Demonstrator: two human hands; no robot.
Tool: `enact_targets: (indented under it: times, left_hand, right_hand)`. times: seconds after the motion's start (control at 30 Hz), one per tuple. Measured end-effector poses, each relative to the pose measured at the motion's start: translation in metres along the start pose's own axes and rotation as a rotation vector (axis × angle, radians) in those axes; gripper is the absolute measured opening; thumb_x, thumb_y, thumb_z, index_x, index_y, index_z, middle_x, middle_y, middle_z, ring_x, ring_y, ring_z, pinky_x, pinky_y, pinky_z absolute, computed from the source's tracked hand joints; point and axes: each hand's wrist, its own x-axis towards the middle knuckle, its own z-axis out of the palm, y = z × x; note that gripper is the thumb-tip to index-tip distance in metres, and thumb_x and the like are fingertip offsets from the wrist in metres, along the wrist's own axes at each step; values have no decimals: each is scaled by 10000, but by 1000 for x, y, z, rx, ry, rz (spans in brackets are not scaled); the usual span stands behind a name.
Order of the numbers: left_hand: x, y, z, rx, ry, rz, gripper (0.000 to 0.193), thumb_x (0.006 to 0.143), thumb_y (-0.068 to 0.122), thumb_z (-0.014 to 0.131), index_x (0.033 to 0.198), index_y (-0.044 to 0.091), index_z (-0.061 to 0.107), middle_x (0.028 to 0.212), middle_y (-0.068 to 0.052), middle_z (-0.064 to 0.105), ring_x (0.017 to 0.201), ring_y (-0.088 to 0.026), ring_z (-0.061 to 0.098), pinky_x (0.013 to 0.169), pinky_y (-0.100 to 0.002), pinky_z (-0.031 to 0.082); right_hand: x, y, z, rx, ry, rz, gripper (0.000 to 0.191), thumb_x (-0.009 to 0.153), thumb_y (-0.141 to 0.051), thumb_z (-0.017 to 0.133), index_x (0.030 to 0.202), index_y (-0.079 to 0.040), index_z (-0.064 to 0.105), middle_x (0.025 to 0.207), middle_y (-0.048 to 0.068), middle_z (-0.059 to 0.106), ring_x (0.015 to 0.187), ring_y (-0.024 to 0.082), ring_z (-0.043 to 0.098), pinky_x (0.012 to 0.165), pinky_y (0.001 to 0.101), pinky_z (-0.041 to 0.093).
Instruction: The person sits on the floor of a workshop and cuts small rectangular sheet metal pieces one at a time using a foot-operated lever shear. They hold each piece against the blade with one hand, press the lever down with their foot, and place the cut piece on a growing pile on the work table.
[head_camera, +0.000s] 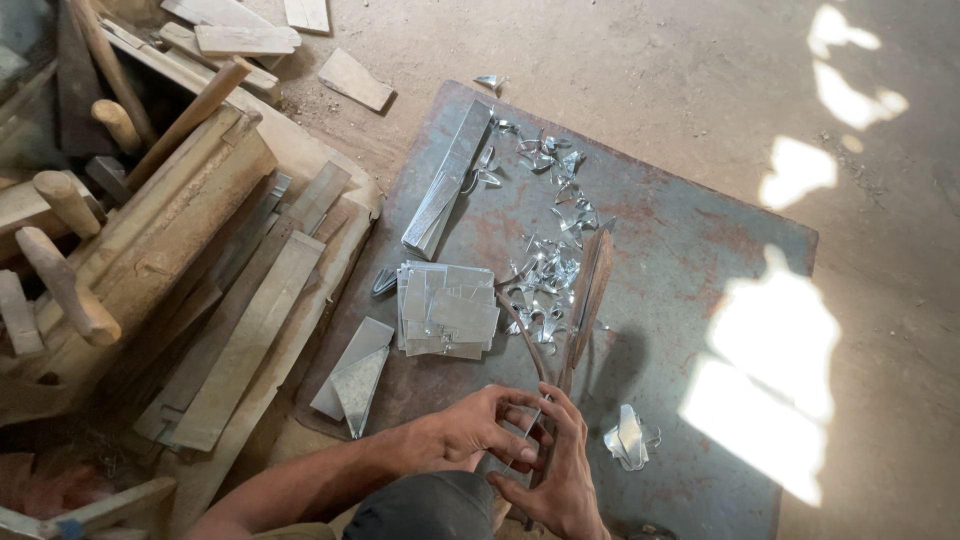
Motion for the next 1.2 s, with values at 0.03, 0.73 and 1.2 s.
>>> enact_targets:
  times: [0.03,0.73,1.2]
  left_hand:
    - [-1,0,0,3,-7,4,723,769,-10,831,1437,7,557,1125,-122,713,1000,-231,731,802,-435,628]
    - [-5,0,5,-15,-7,-14,665,778,-41,810,1400,24,585,1092,-97,696,964,-236,732,780,-385,634]
    - [-3,1,6,0,-3,-21,625,778,-8,832,1356,5,597,1120,-104,712,976,-233,742,802,-383,641]
  right_hand:
    - [0,-2,0,-74,11,-12,1078,585,-102,968,1429,-137,298,1527,164,242,1325,354,538,785,397,627]
    - [-2,-2,-1,-162,76,22,955,509,-167,956,1360,-157,521,1489,111,390,1182,265,682,816,382,611]
    - [-2,-11,-7,-171,-24,94,1031,583,-172,949,1467,-184,418,1598,119,253,1271,317,601,865,417,589]
